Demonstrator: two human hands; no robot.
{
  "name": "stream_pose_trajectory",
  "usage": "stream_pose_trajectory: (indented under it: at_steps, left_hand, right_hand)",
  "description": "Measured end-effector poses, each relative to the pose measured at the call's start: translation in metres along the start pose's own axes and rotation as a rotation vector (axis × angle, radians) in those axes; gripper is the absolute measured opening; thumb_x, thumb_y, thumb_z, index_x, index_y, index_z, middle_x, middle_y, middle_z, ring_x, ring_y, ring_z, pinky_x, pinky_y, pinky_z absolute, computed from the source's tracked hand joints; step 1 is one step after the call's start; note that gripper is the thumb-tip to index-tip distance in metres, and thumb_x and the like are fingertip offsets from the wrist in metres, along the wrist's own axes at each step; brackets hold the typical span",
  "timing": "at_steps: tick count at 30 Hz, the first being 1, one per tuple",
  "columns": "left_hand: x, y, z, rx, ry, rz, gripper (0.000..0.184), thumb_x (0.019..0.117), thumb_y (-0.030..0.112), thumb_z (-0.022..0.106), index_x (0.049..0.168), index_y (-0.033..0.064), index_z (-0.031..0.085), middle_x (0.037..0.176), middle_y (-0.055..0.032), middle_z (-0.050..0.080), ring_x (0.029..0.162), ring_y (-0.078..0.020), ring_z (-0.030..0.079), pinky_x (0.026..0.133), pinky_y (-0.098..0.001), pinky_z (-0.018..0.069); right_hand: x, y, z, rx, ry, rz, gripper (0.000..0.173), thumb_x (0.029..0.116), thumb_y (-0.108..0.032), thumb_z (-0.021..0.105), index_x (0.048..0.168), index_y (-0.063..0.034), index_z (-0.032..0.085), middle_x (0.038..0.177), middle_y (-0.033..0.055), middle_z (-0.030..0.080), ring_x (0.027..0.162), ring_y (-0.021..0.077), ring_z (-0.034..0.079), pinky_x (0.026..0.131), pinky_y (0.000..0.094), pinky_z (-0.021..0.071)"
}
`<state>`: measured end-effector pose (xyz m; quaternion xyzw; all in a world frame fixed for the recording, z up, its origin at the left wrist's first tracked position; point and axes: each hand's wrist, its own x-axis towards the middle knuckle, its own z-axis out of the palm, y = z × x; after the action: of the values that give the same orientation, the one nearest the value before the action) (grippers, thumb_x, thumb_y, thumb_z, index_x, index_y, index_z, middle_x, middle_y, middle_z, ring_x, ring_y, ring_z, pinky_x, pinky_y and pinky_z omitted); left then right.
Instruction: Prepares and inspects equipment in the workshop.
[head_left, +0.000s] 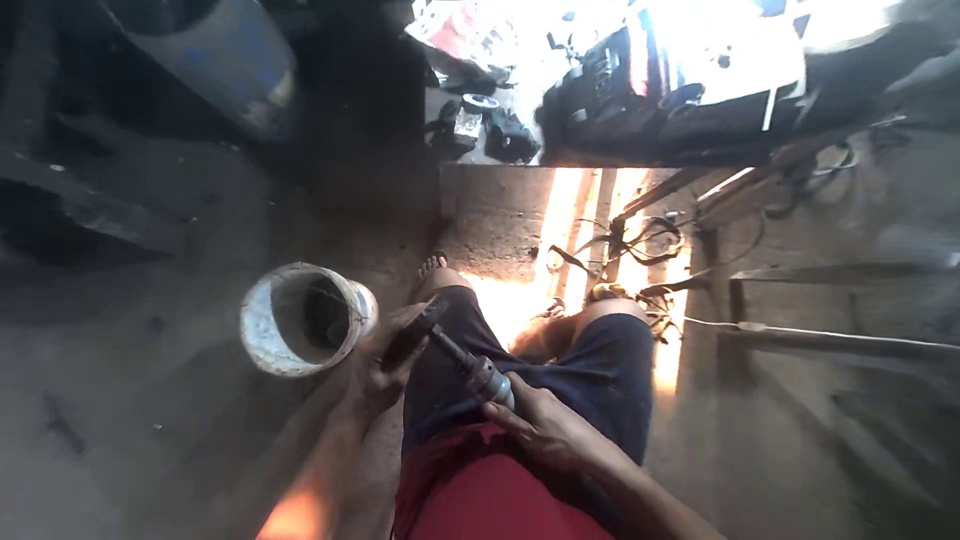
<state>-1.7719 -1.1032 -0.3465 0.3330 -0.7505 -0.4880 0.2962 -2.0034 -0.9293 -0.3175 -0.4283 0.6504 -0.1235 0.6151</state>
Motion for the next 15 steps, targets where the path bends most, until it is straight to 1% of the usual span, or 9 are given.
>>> stream_pose_trajectory:
  at_steps: [5, 9, 12, 15]
  left_hand:
    - [-0.043, -0.02, 0.011, -0.062, 0.055, -0.092, 0.036, 0.0954, 0.01, 0.071, 0.131, 0.0067, 0.067, 0.124, -0.005, 0.073, 0.109, -0.0151, 0.071, 0.098, -0.0347, 0.0597]
    - [-0.07, -0.035, 0.011, -0.09, 0.104, -0.118, 0.031, 0.095, 0.009, 0.071, 0.125, 0.0038, 0.069, 0.116, -0.0057, 0.074, 0.101, -0.0136, 0.072, 0.091, -0.0323, 0.0614]
    - [-0.079, -0.031, 0.009, -0.12, 0.127, -0.166, 0.03, 0.0959, 0.01, 0.071, 0.125, 0.0058, 0.068, 0.113, -0.0042, 0.074, 0.092, -0.0122, 0.071, 0.082, -0.0296, 0.0617]
    - [-0.077, -0.033, 0.009, -0.124, 0.104, -0.166, 0.032, 0.0958, 0.007, 0.069, 0.128, 0.0062, 0.067, 0.114, -0.0051, 0.074, 0.094, -0.0137, 0.072, 0.084, -0.0308, 0.0629]
  right_hand:
    - [-0.001, 0.012, 0.026, -0.069, -0.008, 0.056, 0.067, 0.0972, -0.074, 0.044, 0.132, -0.0183, 0.054, 0.085, 0.0027, 0.068, 0.078, 0.0187, 0.07, 0.074, 0.0462, 0.0591]
    - [-0.002, 0.017, 0.043, -0.132, 0.0, 0.042, 0.066, 0.0985, -0.074, 0.039, 0.127, -0.0179, 0.056, 0.083, 0.0043, 0.067, 0.078, 0.0221, 0.07, 0.072, 0.0492, 0.0587]
    - [-0.003, 0.019, 0.047, -0.128, 0.006, 0.014, 0.063, 0.0984, -0.074, 0.04, 0.124, -0.0187, 0.057, 0.08, 0.0022, 0.066, 0.076, 0.0198, 0.069, 0.07, 0.0472, 0.0586]
    - [-0.002, 0.019, 0.042, -0.117, 0.021, 0.003, 0.061, 0.0992, -0.072, 0.041, 0.123, -0.0185, 0.058, 0.079, 0.0013, 0.066, 0.073, 0.0182, 0.069, 0.069, 0.0451, 0.0584]
